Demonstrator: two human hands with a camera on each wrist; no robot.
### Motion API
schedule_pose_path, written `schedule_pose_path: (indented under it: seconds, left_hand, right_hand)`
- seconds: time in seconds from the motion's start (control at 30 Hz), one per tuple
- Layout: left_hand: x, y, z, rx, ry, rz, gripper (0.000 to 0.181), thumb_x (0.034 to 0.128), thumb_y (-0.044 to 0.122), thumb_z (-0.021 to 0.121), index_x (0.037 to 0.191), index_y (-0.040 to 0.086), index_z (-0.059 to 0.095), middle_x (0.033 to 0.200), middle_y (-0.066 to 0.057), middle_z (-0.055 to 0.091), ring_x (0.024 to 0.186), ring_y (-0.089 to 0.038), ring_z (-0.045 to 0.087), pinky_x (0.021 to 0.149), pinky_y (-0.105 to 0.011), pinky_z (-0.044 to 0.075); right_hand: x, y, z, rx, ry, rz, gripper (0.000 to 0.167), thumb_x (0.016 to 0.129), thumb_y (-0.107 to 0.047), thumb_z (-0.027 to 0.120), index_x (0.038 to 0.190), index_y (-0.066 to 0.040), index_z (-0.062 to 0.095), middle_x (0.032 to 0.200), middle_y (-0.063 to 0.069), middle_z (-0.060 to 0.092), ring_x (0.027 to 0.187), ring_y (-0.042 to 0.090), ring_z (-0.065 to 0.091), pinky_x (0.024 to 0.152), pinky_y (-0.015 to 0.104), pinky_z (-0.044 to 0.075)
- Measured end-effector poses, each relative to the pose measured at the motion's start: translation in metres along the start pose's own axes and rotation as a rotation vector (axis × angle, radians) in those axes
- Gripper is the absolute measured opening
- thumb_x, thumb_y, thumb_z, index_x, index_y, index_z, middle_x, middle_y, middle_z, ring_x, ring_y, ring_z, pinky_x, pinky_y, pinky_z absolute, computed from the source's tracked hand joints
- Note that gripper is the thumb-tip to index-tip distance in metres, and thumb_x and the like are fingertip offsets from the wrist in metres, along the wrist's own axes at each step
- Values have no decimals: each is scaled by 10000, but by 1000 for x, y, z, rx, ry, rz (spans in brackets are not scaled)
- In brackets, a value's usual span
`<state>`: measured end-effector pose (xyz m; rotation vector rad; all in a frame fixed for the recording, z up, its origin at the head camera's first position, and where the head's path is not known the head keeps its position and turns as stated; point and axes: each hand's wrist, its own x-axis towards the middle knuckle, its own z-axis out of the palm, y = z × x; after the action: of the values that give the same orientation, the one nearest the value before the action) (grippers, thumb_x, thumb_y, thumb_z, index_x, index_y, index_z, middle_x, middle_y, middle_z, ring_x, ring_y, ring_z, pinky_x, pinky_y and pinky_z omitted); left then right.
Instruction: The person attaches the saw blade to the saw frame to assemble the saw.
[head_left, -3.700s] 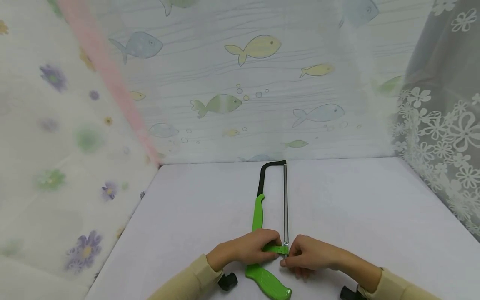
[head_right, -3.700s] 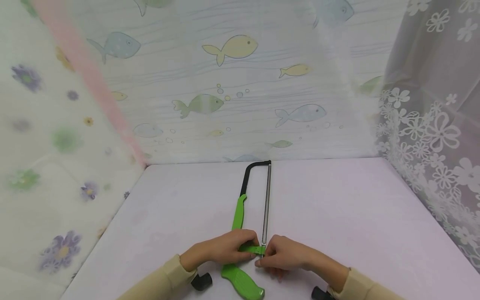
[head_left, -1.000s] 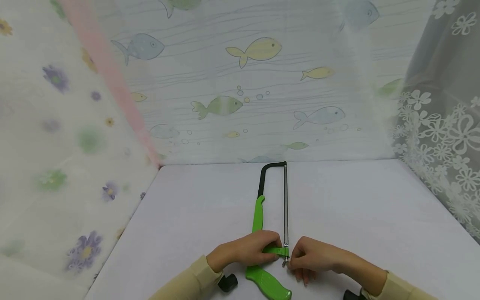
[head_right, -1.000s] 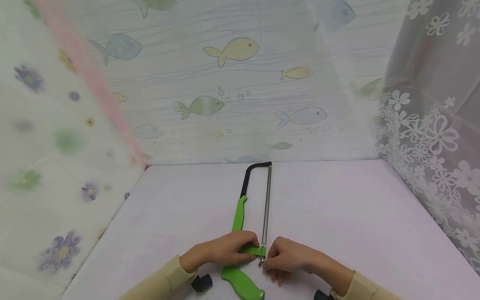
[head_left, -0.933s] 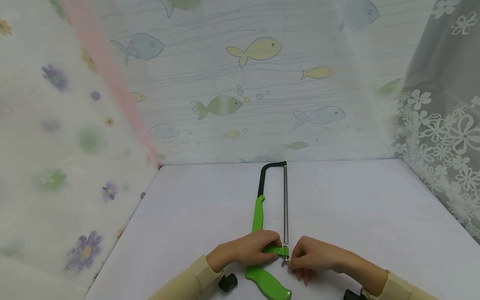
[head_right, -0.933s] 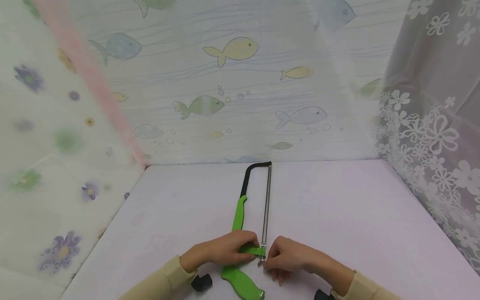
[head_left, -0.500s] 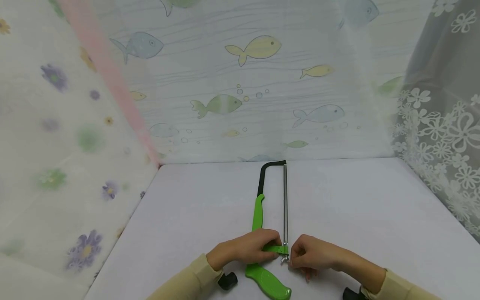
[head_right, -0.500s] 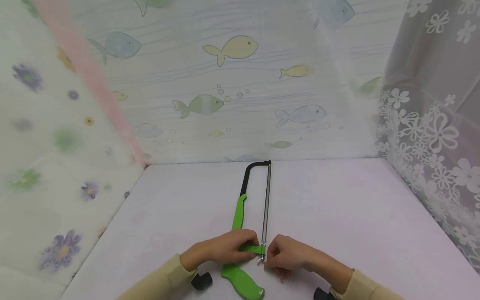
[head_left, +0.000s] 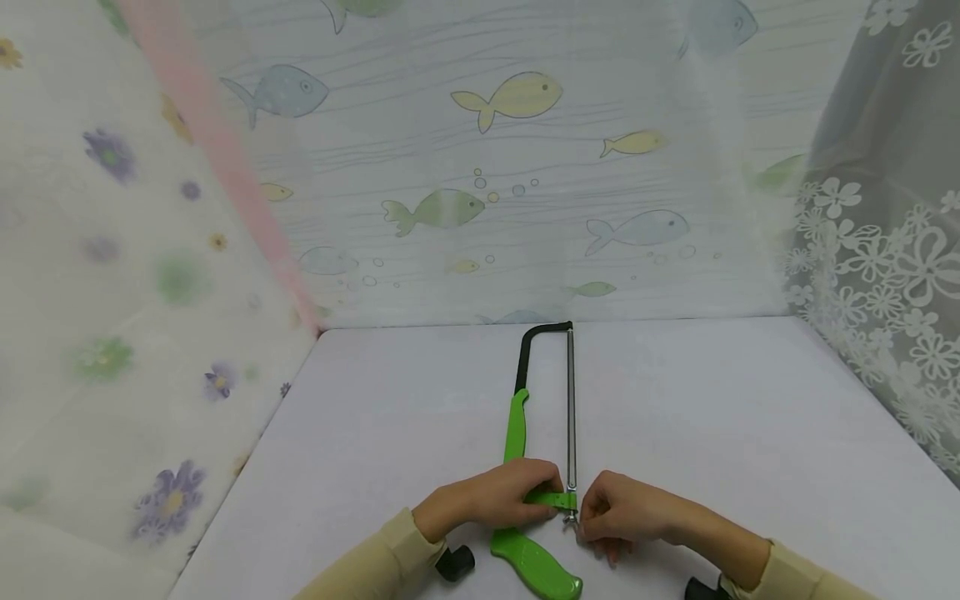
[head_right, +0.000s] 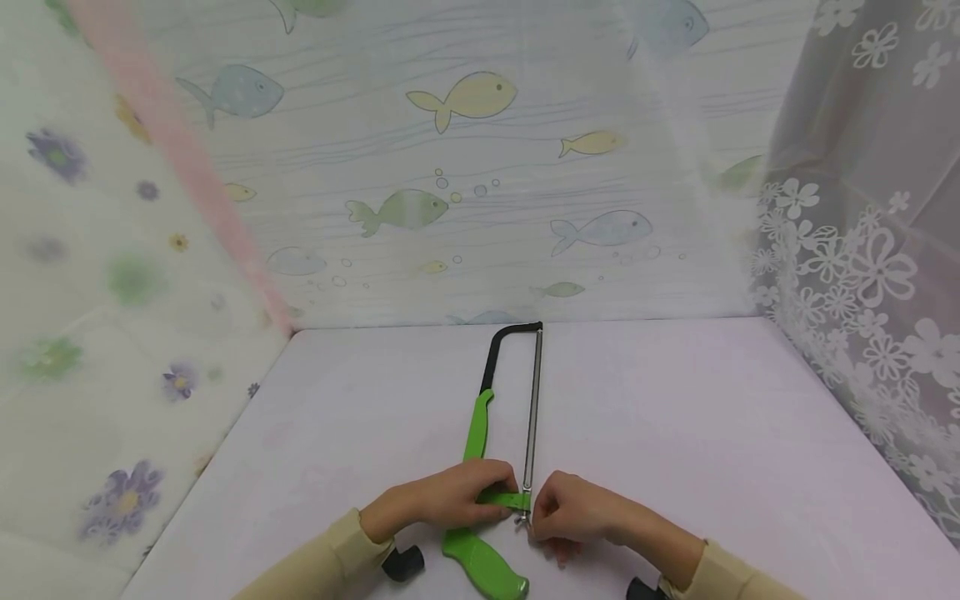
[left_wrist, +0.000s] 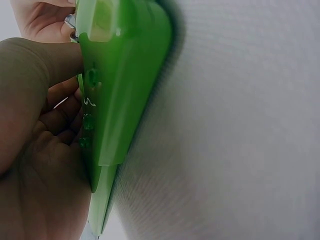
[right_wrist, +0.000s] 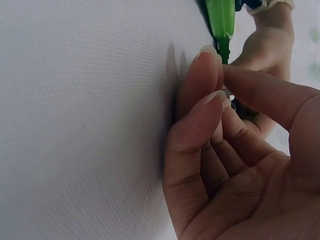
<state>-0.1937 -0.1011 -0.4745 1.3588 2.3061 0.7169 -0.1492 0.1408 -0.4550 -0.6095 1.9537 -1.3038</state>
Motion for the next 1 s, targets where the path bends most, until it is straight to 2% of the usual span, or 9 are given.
schedule_pose_path:
  seconds: [0.23, 0.6, 1.0]
  left_hand:
    - [0, 1, 0, -1, -1, -12, 106, 1014, 163, 650, 1110, 146, 608, 1005, 119, 603, 896, 23, 522, 825, -136, 450]
    - [0, 2, -1, -4, 0, -7, 108, 1011, 145, 649, 1111, 142, 607, 996, 121, 595, 895, 18, 517, 827, -139, 448]
    - [0, 1, 0, -5, 0, -4, 109, 1010, 147, 650, 1112, 145, 610, 1003, 114, 606, 891, 20, 519, 821, -138, 448]
  right_hand:
    - [0, 0, 2, -2, -18, -2, 194, 922, -117, 726, 780, 16, 736, 625, 22, 645, 496, 89, 573, 442, 205, 380]
    - [4, -4, 8, -3, 15, 41, 449, 979, -305, 682, 693, 40, 711, 595, 55, 662, 459, 86, 588, 434, 202, 420]
    - [6, -5, 10, 12, 47, 74, 427, 996, -257, 656, 711, 59, 703, 612, 112, 671, 442, 85, 583, 431, 199, 418]
